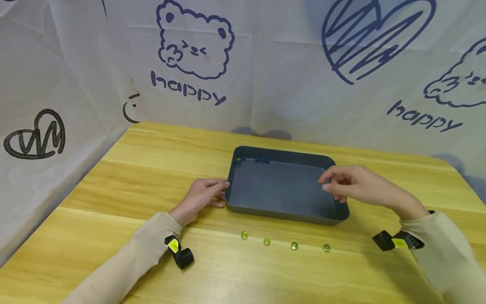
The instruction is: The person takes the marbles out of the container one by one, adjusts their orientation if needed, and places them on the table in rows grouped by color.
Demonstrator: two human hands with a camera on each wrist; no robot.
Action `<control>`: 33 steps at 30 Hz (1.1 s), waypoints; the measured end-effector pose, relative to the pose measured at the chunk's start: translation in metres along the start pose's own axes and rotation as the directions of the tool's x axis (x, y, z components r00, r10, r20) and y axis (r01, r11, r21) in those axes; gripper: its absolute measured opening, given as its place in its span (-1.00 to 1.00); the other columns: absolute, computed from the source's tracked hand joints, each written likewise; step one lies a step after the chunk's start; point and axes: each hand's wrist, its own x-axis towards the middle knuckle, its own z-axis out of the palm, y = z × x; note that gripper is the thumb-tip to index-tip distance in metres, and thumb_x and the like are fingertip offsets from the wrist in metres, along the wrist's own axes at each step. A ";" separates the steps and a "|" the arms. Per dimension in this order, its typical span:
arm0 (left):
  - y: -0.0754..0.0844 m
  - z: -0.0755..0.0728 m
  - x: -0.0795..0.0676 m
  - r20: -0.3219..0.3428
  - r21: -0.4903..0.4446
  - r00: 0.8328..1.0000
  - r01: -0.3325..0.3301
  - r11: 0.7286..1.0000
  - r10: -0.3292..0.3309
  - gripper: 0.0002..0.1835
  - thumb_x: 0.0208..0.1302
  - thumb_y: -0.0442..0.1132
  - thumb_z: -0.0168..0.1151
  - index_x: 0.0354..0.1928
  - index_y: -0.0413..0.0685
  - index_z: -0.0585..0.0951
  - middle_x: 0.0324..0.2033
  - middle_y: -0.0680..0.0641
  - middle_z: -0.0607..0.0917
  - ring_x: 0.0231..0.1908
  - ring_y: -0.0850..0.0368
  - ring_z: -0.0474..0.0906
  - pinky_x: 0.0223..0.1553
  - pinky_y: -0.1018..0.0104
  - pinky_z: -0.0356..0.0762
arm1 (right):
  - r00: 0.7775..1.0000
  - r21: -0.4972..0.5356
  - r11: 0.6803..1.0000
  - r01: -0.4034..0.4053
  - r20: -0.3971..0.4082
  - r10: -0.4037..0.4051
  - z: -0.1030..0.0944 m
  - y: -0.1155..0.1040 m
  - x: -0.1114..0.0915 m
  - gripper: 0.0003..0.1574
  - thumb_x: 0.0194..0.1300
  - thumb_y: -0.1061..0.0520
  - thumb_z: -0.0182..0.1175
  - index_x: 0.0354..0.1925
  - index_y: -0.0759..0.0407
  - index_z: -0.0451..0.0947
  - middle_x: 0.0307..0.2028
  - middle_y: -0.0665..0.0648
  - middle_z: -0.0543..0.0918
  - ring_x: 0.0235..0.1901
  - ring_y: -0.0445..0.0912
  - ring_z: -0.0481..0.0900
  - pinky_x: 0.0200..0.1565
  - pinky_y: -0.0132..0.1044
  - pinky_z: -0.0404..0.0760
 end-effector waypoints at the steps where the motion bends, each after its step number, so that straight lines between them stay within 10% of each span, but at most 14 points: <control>1: -0.001 0.000 0.000 -0.002 0.000 1.000 0.000 1.000 0.000 -0.62 0.41 -0.24 0.11 0.12 -0.40 0.56 -0.10 -0.27 0.62 -0.36 0.16 0.59 -0.33 0.32 0.70 | 1.000 -0.013 1.000 -0.016 -0.003 0.016 -0.003 -0.003 0.006 -0.68 0.45 0.11 0.10 0.05 0.27 0.51 -0.47 0.12 0.54 -0.49 0.02 0.51 -0.46 -0.23 0.59; 14: -0.006 0.012 0.001 0.017 -0.003 1.000 0.010 1.000 -0.010 -0.63 0.40 -0.24 0.12 0.09 -0.39 0.58 -0.11 -0.25 0.64 -0.36 0.16 0.60 -0.34 0.30 0.71 | 0.988 -0.075 0.992 -0.100 -0.124 0.090 -0.026 -0.011 0.075 -0.58 0.47 -0.02 0.06 0.06 0.27 0.53 -0.40 0.18 0.61 -0.40 0.10 0.55 -0.29 -0.14 0.62; 33: -0.001 0.000 0.001 -0.007 0.024 1.000 0.012 1.000 -0.012 -0.64 0.42 -0.23 0.08 0.08 -0.38 0.58 -0.06 -0.27 0.62 -0.36 0.16 0.60 -0.33 0.31 0.70 | 0.998 -0.267 0.963 -0.042 -0.060 0.027 0.025 -0.030 0.193 -0.64 0.42 0.07 0.12 0.05 0.21 0.63 -0.43 0.24 0.68 -0.56 0.05 0.58 -0.42 -0.21 0.60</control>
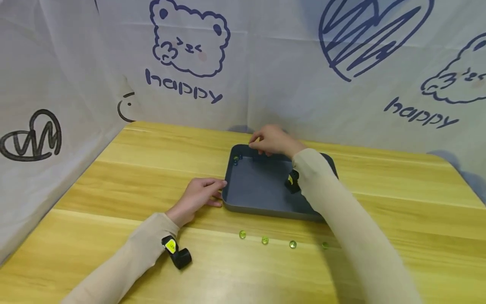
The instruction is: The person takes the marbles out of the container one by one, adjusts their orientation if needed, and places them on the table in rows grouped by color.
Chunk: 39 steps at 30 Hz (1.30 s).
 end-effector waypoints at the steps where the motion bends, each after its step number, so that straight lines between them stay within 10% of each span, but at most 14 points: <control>1: 0.000 0.000 0.000 0.001 0.001 1.000 0.000 1.000 0.000 -0.64 0.43 -0.23 0.08 0.08 -0.38 0.59 -0.06 -0.27 0.62 -0.35 0.16 0.60 -0.33 0.31 0.70 | 1.000 -0.006 1.000 0.003 0.005 -0.003 0.003 -0.003 0.004 -0.66 0.42 0.08 0.13 0.04 0.22 0.64 -0.43 0.25 0.69 -0.59 0.00 0.57 -0.43 -0.23 0.60; 21: 0.005 0.001 0.000 0.003 -0.030 1.000 -0.007 1.000 0.007 -0.66 0.41 -0.25 0.08 0.05 -0.39 0.60 -0.09 -0.26 0.63 -0.38 0.18 0.60 -0.37 0.33 0.70 | 1.000 -0.163 0.987 -0.014 -0.004 0.014 0.046 -0.021 0.037 -0.77 0.35 0.14 0.19 -0.40 0.18 0.71 -0.62 0.04 0.62 -0.57 -0.09 0.53 -0.48 -0.30 0.49; 39: 0.001 -0.001 0.000 -0.002 -0.022 1.000 0.007 1.000 -0.007 -0.66 0.41 -0.25 0.08 0.05 -0.37 0.61 -0.08 -0.26 0.63 -0.37 0.16 0.61 -0.35 0.32 0.70 | 0.999 -0.010 1.000 0.029 0.020 -0.029 0.015 -0.013 0.025 -0.71 0.37 0.04 0.21 -0.17 0.24 0.71 -0.47 0.20 0.67 -0.53 -0.03 0.58 -0.45 -0.24 0.62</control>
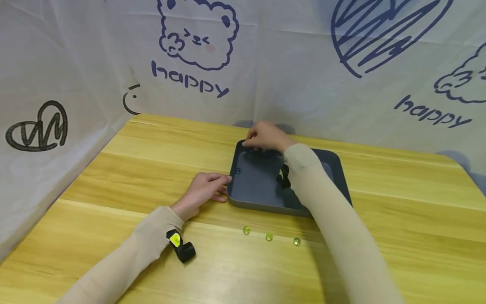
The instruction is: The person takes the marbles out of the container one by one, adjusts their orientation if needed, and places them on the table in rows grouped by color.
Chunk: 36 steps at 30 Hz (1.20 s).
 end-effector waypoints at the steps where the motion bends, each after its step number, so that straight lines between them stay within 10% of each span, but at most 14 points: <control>1: 0.000 0.000 0.000 0.001 -0.001 1.000 -0.003 1.000 0.003 -0.66 0.41 -0.25 0.08 0.05 -0.37 0.61 -0.09 -0.26 0.63 -0.37 0.16 0.61 -0.36 0.32 0.70 | 1.000 0.015 1.000 -0.002 -0.005 0.002 -0.005 0.000 -0.003 -0.70 0.37 0.03 0.21 -0.15 0.23 0.70 -0.46 0.21 0.67 -0.53 -0.01 0.57 -0.45 -0.24 0.62; 17: 0.000 -0.002 0.000 0.006 -0.021 1.000 -0.011 1.000 0.012 -0.65 0.40 -0.27 0.08 0.05 -0.41 0.60 -0.11 -0.26 0.62 -0.39 0.17 0.60 -0.37 0.34 0.70 | 0.997 0.133 0.989 0.059 -0.067 -0.050 -0.050 0.001 -0.066 -0.73 0.37 0.07 0.20 -0.14 0.25 0.66 -0.52 0.23 0.61 -0.47 0.19 0.54 -0.40 -0.08 0.61; 36: -0.001 -0.001 0.001 -0.002 -0.012 1.000 -0.001 1.000 0.001 -0.66 0.38 -0.25 0.13 0.03 -0.38 0.62 -0.14 -0.23 0.64 -0.38 0.17 0.60 -0.36 0.34 0.70 | 0.986 0.280 0.949 0.148 -0.117 -0.119 -0.042 0.007 -0.167 -0.77 0.38 0.13 0.20 -0.07 0.20 0.65 -0.66 0.09 0.43 -0.67 -0.03 0.31 -0.62 -0.24 0.35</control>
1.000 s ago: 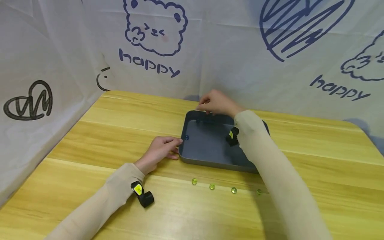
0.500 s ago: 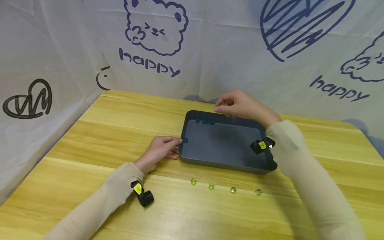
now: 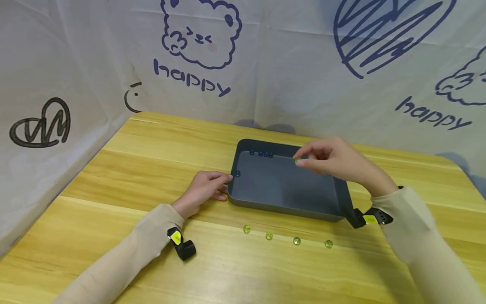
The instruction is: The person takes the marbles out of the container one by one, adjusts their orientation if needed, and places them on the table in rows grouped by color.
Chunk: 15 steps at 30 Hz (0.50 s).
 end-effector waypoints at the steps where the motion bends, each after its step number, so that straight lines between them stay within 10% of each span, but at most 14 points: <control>1: 0.000 0.000 0.000 0.000 0.001 1.000 0.000 1.000 0.000 -0.66 0.38 -0.25 0.12 0.03 -0.38 0.62 -0.14 -0.23 0.64 -0.38 0.17 0.60 -0.36 0.34 0.70 | 1.000 0.018 1.000 0.005 -0.005 -0.005 0.001 0.001 -0.005 -0.78 0.38 0.15 0.20 -0.07 0.21 0.65 -0.65 0.09 0.44 -0.66 -0.03 0.32 -0.62 -0.24 0.35; 15: 0.000 0.000 0.000 0.000 -0.002 1.000 -0.003 1.000 0.003 -0.66 0.38 -0.26 0.11 0.05 -0.38 0.61 -0.11 -0.25 0.63 -0.38 0.16 0.59 -0.36 0.33 0.70 | 0.983 0.167 0.973 0.161 -0.113 -0.143 0.017 0.031 -0.063 -0.56 0.23 0.46 0.21 -0.13 -0.05 0.68 -0.59 0.04 0.52 -0.68 -0.09 0.35 -0.68 -0.24 0.36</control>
